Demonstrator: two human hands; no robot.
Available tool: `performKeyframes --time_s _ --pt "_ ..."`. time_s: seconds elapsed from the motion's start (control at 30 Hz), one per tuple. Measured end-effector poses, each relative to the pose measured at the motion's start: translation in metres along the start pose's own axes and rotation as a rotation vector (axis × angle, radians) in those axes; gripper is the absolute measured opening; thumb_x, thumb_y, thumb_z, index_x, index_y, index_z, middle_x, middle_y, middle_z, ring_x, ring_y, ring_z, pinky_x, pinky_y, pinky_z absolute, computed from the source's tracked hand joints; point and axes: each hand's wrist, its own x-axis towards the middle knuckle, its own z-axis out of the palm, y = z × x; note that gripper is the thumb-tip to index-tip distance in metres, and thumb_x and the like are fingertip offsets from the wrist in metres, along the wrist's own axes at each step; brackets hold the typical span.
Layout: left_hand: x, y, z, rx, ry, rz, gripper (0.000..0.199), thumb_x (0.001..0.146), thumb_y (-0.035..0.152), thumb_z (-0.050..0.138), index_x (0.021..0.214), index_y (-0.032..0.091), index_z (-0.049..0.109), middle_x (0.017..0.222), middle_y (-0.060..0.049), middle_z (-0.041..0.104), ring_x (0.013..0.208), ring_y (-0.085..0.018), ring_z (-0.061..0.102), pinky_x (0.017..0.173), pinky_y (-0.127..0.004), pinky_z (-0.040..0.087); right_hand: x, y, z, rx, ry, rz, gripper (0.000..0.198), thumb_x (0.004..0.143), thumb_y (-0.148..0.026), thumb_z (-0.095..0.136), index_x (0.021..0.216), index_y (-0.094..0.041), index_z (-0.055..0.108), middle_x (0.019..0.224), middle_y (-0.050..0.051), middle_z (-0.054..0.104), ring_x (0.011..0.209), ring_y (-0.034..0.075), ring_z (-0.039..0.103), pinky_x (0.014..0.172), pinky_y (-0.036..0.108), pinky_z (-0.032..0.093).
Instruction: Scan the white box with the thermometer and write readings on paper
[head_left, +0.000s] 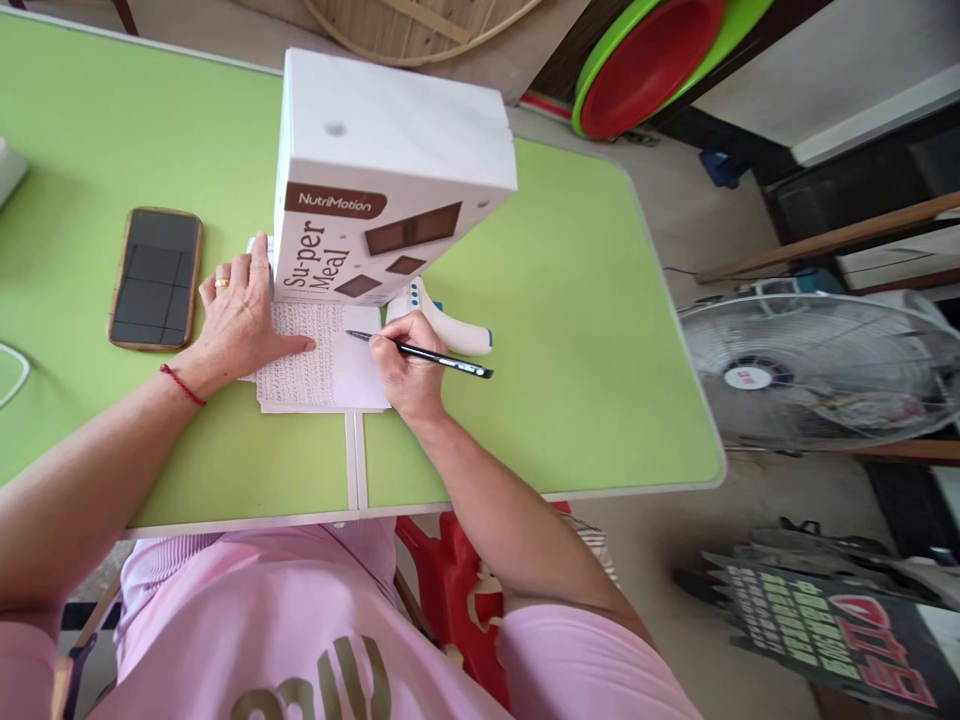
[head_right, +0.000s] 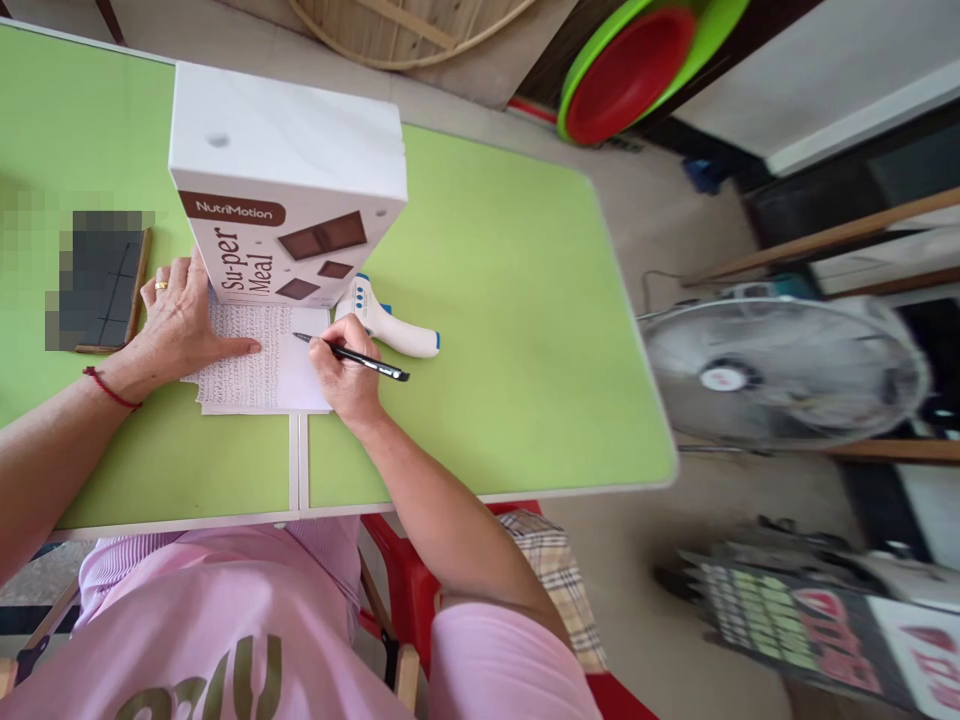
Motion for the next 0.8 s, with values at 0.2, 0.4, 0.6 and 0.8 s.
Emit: performKeyframes --time_s 0.2,0.4,0.6,0.8 --pt "-0.001 -0.001 -0.008 0.066 -0.075 0.059 0.115 0.067 0.052 0.090 0.159 0.019 0.030 0.154 -0.025 0.039 0.140 -0.052 0.038 0.116 -0.068 0.029 0.000 -0.007 -0.015 -0.073 -0.036 -0.203 0.011 0.093 -0.034 0.057 0.089 -0.026 0.062 0.072 -0.002 0.063 0.061 0.015 0.058 0.061 0.031 0.051" --pt "-0.001 -0.004 -0.015 0.098 -0.065 0.064 0.122 0.053 0.058 0.095 0.154 0.022 0.038 0.148 -0.023 0.044 0.137 -0.056 0.039 0.112 -0.070 0.032 0.009 0.002 -0.032 -0.345 -0.203 -0.426 0.013 0.087 -0.018 0.058 0.086 -0.026 0.068 0.080 0.003 0.069 0.072 0.019 0.064 0.065 0.035 0.051" --pt "0.003 -0.003 -0.013 -0.007 0.008 0.042 0.118 0.059 0.053 0.094 0.156 0.019 0.035 0.151 -0.023 0.044 0.140 -0.054 0.039 0.115 -0.069 0.031 0.008 0.005 -0.027 -0.480 -0.391 -0.516 0.028 0.090 -0.008 0.052 0.083 -0.025 0.073 0.078 0.003 0.065 0.072 0.018 0.056 0.066 0.034 0.043" --pt "0.010 -0.009 -0.015 -0.276 0.052 0.166 0.082 0.089 0.052 0.068 0.158 0.023 0.034 0.155 -0.015 0.048 0.144 -0.037 0.046 0.120 -0.052 0.038 0.017 0.018 -0.044 -0.589 -0.141 -0.362 0.028 0.078 -0.008 0.054 0.091 -0.024 0.072 0.089 0.007 0.066 0.085 0.025 0.062 0.075 0.043 0.050"
